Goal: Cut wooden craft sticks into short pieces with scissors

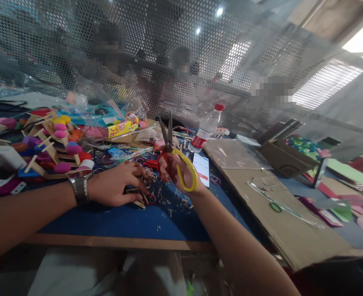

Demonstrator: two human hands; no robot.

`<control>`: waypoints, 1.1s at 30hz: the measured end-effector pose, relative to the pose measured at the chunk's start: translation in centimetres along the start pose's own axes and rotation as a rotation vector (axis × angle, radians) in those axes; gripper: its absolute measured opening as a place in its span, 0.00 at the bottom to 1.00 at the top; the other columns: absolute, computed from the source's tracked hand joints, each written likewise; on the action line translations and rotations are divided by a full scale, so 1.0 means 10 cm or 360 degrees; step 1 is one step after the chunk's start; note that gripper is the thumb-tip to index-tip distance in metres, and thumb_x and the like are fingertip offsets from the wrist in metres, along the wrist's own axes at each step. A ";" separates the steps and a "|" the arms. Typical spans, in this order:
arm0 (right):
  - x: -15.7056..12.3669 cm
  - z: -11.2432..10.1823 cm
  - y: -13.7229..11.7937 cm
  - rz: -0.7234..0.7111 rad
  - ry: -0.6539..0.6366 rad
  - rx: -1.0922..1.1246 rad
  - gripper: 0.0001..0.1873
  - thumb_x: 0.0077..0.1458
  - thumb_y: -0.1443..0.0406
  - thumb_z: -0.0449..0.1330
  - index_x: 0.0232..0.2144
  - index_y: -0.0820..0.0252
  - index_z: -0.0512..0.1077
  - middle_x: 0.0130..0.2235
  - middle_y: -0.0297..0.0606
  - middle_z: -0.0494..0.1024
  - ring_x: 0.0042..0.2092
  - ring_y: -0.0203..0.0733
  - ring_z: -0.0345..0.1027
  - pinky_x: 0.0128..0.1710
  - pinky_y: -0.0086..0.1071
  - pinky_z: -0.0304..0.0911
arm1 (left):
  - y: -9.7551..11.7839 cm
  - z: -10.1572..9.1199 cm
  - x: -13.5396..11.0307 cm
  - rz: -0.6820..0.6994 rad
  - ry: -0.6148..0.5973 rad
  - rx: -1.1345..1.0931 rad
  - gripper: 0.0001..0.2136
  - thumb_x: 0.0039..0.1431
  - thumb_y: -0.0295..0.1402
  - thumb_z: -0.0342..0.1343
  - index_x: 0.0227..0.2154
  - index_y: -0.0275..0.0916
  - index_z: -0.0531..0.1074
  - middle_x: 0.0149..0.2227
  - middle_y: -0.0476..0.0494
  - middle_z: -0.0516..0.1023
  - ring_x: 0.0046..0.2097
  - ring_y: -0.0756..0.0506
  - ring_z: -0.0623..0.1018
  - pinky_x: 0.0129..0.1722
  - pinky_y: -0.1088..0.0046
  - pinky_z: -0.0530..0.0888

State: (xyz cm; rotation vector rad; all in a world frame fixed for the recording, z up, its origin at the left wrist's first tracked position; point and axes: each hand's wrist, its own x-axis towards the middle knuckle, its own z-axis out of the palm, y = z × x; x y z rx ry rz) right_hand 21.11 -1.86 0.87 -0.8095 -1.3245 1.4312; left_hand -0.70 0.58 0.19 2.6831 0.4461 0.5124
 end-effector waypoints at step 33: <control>0.00 -0.13 0.13 -0.0123 -0.0129 0.0056 0.22 0.56 0.51 0.62 0.49 0.54 0.67 0.30 0.30 0.64 0.23 0.31 0.58 0.20 0.28 0.51 | -0.06 -0.04 0.04 -0.0172 -0.0010 0.0204 0.04 0.52 0.27 0.57 0.28 0.39 0.77 0.29 0.44 0.79 0.36 0.43 0.76 0.40 0.67 0.68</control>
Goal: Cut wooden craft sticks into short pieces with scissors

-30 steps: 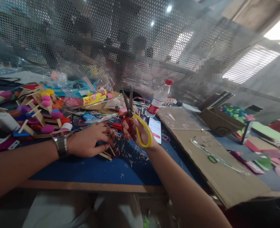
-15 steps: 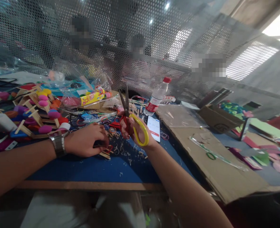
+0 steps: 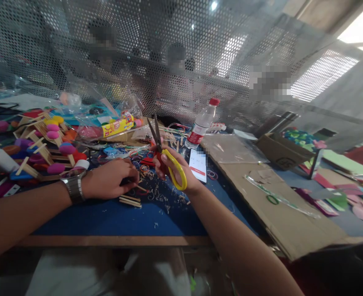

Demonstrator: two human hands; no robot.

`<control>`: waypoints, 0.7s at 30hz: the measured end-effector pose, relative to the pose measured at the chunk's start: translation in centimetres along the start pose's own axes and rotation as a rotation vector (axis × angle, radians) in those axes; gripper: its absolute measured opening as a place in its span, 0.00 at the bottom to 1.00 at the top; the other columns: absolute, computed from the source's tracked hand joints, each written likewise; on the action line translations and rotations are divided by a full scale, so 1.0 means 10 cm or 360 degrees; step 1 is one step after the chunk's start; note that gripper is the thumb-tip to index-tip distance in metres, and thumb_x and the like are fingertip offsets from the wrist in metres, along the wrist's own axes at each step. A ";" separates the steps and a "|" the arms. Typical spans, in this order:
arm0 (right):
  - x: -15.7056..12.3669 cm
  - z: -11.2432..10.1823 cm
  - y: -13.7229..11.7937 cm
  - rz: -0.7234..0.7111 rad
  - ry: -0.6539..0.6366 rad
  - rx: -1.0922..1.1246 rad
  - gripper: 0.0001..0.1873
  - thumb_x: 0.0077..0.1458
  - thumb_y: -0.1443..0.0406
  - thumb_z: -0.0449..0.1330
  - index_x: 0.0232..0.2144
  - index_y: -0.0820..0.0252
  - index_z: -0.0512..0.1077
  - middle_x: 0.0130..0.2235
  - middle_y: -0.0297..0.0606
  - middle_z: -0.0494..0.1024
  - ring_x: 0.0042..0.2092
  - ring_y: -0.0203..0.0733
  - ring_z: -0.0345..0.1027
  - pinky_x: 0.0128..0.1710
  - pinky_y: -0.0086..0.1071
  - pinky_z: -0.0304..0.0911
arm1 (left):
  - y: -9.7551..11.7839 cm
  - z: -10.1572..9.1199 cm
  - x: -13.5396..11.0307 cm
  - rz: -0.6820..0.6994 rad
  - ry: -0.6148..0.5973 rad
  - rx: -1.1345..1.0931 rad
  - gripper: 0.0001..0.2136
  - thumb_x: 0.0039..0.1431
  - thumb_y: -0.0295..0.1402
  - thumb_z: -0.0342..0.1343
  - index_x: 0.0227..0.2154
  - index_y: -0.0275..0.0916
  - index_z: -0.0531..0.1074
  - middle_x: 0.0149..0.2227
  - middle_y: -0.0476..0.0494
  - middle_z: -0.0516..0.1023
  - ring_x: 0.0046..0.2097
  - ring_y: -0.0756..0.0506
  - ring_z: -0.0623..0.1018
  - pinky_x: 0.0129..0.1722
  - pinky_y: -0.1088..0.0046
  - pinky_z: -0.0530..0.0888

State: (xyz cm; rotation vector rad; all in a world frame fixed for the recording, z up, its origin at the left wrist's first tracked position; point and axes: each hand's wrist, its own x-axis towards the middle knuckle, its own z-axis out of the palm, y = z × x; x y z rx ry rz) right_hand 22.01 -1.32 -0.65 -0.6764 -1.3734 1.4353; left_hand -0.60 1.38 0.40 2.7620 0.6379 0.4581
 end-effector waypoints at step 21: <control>0.02 0.01 -0.02 0.0069 0.0065 0.0027 0.26 0.50 0.50 0.66 0.47 0.53 0.68 0.28 0.29 0.65 0.23 0.31 0.57 0.19 0.27 0.53 | 0.08 -0.09 0.00 -0.0164 -0.0212 0.0383 0.06 0.60 0.31 0.55 0.33 0.38 0.76 0.38 0.41 0.78 0.46 0.39 0.73 0.47 0.60 0.67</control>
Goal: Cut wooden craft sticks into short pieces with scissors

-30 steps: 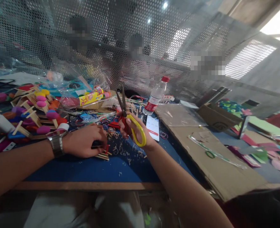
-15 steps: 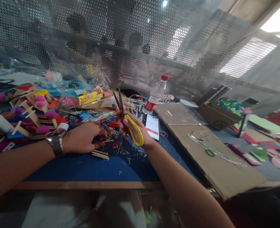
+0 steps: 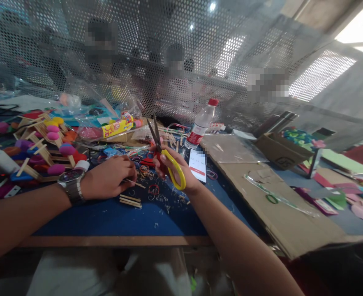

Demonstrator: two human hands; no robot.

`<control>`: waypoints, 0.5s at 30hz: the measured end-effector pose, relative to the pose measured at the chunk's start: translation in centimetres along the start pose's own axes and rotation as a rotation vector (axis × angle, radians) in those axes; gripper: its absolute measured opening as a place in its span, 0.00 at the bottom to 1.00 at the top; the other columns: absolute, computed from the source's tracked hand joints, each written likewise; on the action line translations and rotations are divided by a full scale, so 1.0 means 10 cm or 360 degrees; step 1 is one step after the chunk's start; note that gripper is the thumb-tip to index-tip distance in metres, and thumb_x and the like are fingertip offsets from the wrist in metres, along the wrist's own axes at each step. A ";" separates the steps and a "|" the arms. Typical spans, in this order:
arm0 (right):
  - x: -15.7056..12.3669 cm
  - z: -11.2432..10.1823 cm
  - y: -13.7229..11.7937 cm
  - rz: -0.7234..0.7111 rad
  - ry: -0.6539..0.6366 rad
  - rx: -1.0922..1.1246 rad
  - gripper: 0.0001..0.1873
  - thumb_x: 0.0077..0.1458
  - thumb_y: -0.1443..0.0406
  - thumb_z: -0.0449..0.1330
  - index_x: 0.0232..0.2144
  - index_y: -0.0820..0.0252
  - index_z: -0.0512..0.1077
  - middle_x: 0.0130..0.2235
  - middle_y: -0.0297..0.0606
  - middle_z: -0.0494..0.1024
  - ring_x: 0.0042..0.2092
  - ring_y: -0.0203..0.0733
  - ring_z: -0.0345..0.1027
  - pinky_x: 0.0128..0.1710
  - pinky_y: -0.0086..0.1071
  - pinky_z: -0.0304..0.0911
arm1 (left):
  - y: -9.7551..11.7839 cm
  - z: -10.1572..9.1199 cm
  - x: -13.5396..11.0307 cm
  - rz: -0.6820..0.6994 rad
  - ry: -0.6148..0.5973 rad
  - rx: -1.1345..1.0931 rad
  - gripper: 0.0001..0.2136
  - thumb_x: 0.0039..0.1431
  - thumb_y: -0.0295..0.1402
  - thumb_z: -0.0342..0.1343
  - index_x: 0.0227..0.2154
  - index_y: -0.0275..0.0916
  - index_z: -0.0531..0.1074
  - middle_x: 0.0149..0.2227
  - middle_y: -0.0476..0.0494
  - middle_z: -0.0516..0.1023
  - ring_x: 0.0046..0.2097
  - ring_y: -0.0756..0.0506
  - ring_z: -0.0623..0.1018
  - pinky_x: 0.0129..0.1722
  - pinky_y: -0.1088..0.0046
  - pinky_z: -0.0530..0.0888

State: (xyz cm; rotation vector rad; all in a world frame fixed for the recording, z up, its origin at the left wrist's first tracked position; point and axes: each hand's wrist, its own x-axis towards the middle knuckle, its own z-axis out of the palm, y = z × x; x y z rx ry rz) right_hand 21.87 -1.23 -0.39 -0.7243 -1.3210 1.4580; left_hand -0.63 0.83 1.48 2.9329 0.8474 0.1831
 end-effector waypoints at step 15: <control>0.02 0.04 0.02 -0.0070 0.0248 -0.0314 0.18 0.51 0.56 0.67 0.37 0.54 0.64 0.26 0.28 0.73 0.21 0.35 0.68 0.18 0.29 0.64 | -0.11 0.06 0.09 -0.0396 0.0904 -0.1452 0.10 0.68 0.38 0.46 0.34 0.38 0.65 0.31 0.47 0.75 0.31 0.49 0.73 0.34 0.71 0.71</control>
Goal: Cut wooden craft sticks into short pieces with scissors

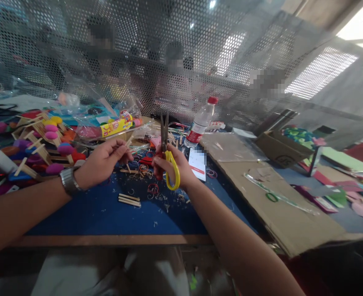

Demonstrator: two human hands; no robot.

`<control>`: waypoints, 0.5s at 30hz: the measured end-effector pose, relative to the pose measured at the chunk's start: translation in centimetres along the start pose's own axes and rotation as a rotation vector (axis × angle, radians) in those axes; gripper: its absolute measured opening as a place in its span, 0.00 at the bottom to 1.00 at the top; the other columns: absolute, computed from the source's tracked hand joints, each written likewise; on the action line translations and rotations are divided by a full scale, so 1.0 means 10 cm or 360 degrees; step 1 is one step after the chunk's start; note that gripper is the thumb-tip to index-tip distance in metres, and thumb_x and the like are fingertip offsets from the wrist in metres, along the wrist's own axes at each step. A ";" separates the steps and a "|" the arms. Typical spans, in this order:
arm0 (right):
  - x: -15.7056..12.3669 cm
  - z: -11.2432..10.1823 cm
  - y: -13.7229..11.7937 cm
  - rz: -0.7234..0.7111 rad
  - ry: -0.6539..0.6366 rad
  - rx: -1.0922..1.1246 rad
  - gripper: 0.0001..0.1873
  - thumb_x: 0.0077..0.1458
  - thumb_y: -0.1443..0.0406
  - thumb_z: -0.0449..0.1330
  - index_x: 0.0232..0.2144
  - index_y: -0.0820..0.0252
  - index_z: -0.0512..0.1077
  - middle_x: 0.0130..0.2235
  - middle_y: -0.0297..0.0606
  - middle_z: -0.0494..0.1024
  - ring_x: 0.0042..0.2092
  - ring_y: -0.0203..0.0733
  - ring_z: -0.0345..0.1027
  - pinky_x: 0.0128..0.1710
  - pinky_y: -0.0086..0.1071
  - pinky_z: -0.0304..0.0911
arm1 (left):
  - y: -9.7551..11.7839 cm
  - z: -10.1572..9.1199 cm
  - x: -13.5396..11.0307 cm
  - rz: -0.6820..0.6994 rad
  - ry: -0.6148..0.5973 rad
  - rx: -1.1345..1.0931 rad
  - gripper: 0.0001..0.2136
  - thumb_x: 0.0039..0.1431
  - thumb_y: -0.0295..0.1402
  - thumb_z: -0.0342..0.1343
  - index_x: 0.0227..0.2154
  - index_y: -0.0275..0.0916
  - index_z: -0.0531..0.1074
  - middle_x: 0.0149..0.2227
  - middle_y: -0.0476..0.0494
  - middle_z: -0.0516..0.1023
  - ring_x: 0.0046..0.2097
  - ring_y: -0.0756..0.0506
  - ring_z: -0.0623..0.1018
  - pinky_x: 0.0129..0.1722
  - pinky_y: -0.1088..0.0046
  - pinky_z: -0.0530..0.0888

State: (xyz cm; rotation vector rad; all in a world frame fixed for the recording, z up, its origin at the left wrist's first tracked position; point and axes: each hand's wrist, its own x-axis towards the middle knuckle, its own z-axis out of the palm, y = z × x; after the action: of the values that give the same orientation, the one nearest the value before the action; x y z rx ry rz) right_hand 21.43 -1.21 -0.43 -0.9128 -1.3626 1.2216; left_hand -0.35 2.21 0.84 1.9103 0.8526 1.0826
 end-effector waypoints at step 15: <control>-0.01 0.08 -0.08 0.0119 0.0075 -0.0192 0.20 0.45 0.58 0.69 0.35 0.55 0.63 0.25 0.26 0.73 0.18 0.32 0.66 0.15 0.27 0.62 | 0.04 -0.04 -0.03 0.0146 -0.0202 0.1493 0.10 0.67 0.35 0.41 0.36 0.37 0.64 0.34 0.37 0.73 0.36 0.41 0.72 0.36 0.63 0.67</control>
State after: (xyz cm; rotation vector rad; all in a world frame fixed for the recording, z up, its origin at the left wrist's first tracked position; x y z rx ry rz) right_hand 20.74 -1.66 0.42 -1.0791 -1.3866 1.1761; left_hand -0.76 1.84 1.22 2.7568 1.3555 0.6190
